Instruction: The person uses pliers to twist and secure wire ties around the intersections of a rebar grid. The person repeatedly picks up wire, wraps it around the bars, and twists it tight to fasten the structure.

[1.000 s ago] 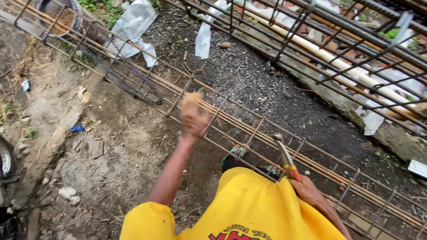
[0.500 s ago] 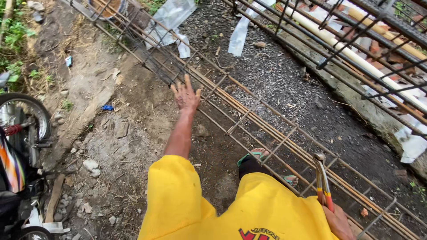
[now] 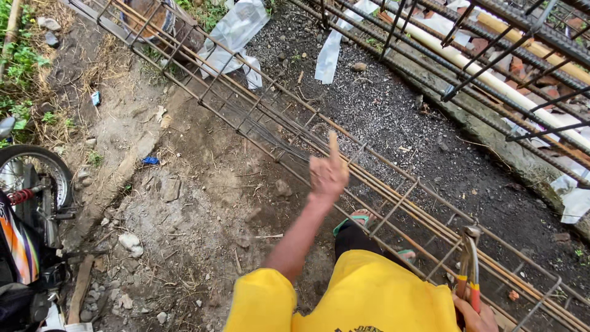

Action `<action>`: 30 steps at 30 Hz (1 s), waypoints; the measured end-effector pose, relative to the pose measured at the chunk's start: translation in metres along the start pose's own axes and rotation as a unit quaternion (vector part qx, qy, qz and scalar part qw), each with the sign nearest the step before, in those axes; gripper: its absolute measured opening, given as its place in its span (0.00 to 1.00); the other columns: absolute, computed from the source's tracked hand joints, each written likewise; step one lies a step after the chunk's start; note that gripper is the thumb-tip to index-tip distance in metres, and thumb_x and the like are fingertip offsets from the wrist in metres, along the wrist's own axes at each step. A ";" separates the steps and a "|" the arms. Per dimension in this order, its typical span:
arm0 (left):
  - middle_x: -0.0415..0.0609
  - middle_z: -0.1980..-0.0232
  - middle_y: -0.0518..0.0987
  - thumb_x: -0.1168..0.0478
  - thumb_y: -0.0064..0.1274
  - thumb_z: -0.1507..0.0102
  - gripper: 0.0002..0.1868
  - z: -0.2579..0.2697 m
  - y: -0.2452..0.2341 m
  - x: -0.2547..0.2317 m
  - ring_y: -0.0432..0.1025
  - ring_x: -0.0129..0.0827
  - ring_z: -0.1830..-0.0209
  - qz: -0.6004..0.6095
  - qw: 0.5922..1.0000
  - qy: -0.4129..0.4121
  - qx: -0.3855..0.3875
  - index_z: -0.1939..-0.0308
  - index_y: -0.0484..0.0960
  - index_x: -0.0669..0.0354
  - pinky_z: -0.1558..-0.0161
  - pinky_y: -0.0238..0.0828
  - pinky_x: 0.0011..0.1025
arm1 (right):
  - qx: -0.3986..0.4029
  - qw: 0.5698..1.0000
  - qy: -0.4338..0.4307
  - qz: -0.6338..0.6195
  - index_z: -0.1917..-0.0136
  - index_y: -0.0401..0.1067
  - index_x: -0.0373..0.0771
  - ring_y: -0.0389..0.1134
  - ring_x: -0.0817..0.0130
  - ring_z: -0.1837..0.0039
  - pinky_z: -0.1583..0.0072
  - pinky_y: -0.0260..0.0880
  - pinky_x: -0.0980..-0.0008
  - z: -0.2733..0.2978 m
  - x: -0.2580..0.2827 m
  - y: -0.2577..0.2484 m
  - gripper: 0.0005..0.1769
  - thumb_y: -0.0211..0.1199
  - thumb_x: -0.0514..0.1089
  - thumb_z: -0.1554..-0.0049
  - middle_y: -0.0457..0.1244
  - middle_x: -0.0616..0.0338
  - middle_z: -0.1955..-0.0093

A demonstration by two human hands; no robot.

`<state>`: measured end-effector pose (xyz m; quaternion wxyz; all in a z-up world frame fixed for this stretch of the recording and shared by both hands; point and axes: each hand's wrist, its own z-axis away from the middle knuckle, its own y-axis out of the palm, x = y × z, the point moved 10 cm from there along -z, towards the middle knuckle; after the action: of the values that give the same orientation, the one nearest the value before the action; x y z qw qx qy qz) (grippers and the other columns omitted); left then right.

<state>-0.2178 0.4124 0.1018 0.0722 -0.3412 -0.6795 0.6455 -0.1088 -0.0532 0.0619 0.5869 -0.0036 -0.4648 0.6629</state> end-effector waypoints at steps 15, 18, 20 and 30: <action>0.36 0.82 0.52 0.70 0.40 0.31 0.37 0.178 0.092 -0.184 0.52 0.31 0.84 0.168 0.947 0.161 0.220 0.20 0.45 0.52 0.51 0.62 0.38 | -0.092 0.824 0.257 -0.497 0.56 0.50 0.38 0.36 0.61 0.73 0.67 0.34 0.59 0.039 -0.076 0.002 0.09 0.46 0.36 0.33 0.37 0.54 0.71; 0.47 0.73 0.63 0.65 0.39 0.29 0.35 0.197 0.105 -0.189 0.63 0.40 0.70 0.106 0.957 0.200 0.184 0.19 0.45 0.52 0.59 0.58 0.40 | -0.015 0.789 0.319 -0.525 0.54 0.46 0.43 0.36 0.59 0.67 0.60 0.34 0.48 0.063 -0.144 0.029 0.11 0.44 0.39 0.30 0.36 0.54 0.66; 0.49 0.76 0.72 0.69 0.41 0.35 0.38 0.199 0.098 -0.188 0.64 0.40 0.68 0.015 0.964 0.211 0.158 0.20 0.53 0.57 0.55 0.61 0.38 | -0.076 0.785 0.297 -0.538 0.55 0.43 0.47 0.34 0.62 0.68 0.62 0.34 0.53 0.088 -0.151 0.021 0.14 0.43 0.38 0.30 0.35 0.57 0.67; 0.41 0.81 0.62 0.67 0.42 0.33 0.34 0.233 0.080 -0.194 0.59 0.36 0.71 -0.007 0.972 0.231 0.040 0.22 0.54 0.57 0.46 0.66 0.45 | -0.178 0.765 0.316 -0.532 0.54 0.50 0.43 0.36 0.63 0.70 0.63 0.37 0.54 0.174 -0.165 0.012 0.11 0.48 0.36 0.31 0.37 0.54 0.69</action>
<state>-0.1666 0.1057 0.0574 0.2451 -0.4733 -0.6205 0.5752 -0.1620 -0.2873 0.0638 0.9482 -0.0693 -0.2896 0.1108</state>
